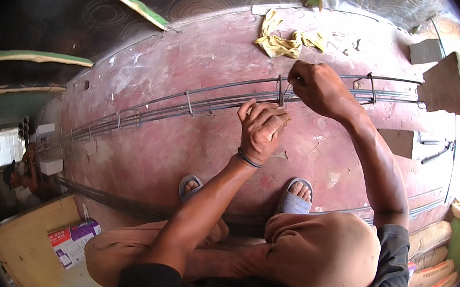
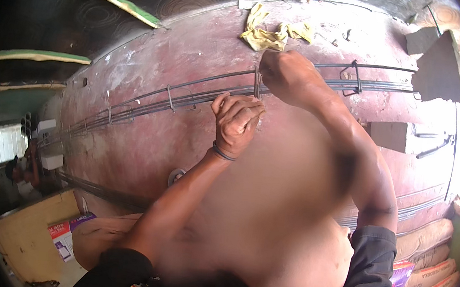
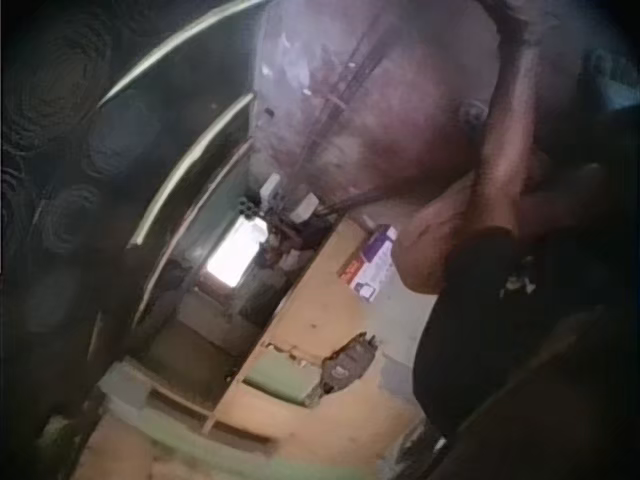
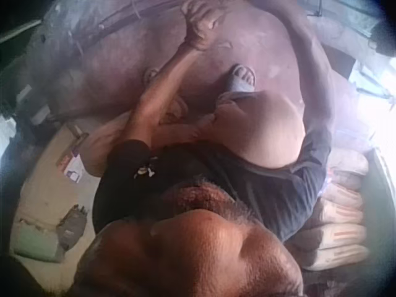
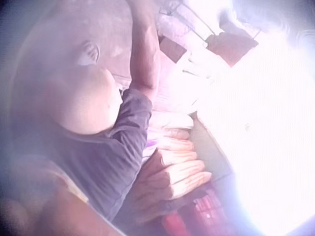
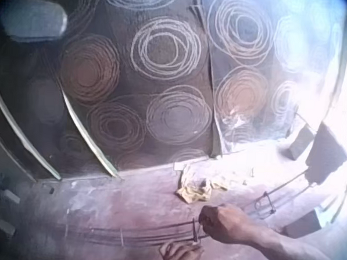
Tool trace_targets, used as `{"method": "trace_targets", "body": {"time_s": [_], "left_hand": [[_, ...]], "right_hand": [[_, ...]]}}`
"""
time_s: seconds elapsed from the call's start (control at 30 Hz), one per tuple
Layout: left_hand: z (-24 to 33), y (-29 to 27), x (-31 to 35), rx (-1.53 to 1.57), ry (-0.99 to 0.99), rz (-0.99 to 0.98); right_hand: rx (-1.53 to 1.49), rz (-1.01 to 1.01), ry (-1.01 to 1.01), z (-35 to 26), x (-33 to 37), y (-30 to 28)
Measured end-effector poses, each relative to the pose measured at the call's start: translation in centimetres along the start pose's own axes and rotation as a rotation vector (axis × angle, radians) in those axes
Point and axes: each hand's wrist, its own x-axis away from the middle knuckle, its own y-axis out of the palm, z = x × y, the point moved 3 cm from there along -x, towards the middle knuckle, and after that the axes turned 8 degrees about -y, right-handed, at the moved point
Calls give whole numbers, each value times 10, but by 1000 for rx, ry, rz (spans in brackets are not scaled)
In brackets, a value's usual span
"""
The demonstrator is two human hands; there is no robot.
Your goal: The person assembles a metal frame structure on the floor by hand and using pliers, securing metal rods together with wire ties.
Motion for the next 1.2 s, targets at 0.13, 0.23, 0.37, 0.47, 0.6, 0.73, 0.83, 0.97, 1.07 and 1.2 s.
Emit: {"method": "trace_targets", "body": {"time_s": [0.13,0.23,0.37,0.47,0.6,0.73,0.83,0.97,1.07,1.2], "left_hand": [[-2,-1,-7,23,13,25],[-3,-1,-9,71,0,34],[-4,-1,-10,134,-28,39],[-5,-4,-12,206,-144,68],[-3,-4,-18,201,-155,109],[-4,2,-17,275,-311,72],[-8,7,-16,304,-381,52],[-12,20,-17,363,-492,25],[-27,26,-19,460,-577,0],[-21,18,-28,322,-454,-27]], "right_hand": [[-19,-19,23,-3,-3,-6],[-17,-36,7,-10,0,-8],[-75,-4,-75,-15,15,-9],[-88,29,-211,-24,30,-2],[-283,157,-110,-24,65,24],[-516,212,110,-13,99,75],[-516,301,171,-23,116,98],[-723,387,284,-26,126,106],[-557,399,210,-14,122,108],[-706,358,364,-1,114,111]]}}
